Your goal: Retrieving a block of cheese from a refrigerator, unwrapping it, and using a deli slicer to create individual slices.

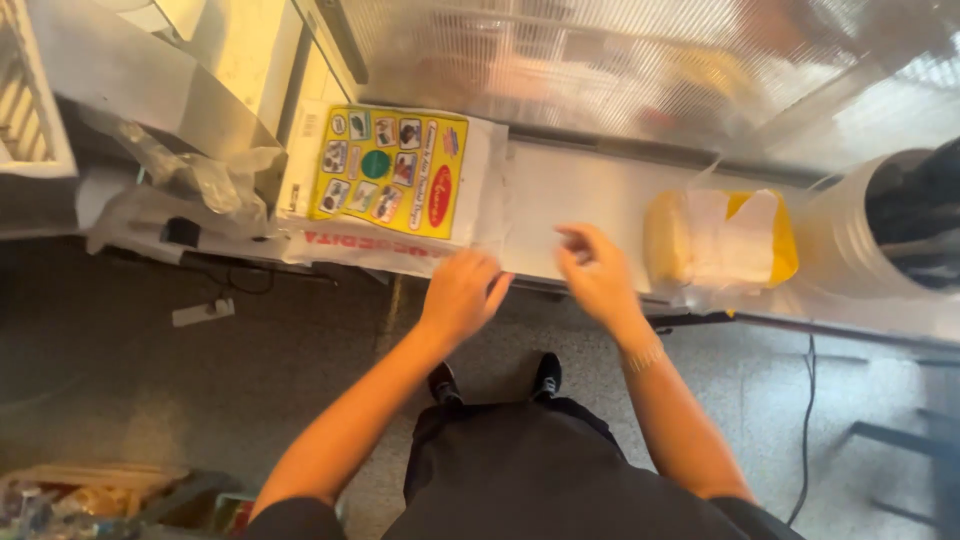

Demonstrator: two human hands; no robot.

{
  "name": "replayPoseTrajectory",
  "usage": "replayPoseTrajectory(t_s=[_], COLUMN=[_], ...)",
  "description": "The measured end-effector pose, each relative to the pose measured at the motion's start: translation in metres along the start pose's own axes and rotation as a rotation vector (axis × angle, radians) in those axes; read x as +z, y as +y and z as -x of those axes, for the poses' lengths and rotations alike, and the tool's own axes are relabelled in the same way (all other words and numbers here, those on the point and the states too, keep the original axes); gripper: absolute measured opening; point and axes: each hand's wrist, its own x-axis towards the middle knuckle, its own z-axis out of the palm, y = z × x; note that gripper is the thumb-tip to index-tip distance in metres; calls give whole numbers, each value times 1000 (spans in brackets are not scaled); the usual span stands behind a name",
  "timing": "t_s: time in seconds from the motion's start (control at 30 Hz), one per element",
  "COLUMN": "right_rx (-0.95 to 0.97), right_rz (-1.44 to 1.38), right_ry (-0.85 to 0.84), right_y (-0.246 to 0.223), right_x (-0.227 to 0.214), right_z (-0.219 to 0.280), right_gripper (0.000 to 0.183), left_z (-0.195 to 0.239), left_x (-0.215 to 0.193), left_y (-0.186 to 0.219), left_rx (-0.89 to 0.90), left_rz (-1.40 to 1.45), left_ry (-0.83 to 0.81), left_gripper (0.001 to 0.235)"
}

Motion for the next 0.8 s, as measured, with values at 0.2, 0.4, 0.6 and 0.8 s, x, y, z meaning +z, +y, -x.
replayPoseTrajectory(t_s=[0.2, 0.4, 0.6, 0.8], right_rx=[406, 495, 470, 340], right_rz=[173, -160, -286, -574], right_ry=[-138, -74, 34, 209], right_y=[11, 12, -21, 71], right_x=[94, 96, 78, 74], right_z=[-62, -60, -47, -53], right_gripper=[49, 49, 45, 34], left_z=[-15, -34, -35, -53], left_x=[74, 48, 51, 6], left_y=[-89, -71, -73, 15], left_rx=[214, 187, 27, 32], left_rz=[-246, -261, 7, 659], left_ry=[21, 117, 213, 11], left_gripper=[13, 11, 7, 9])
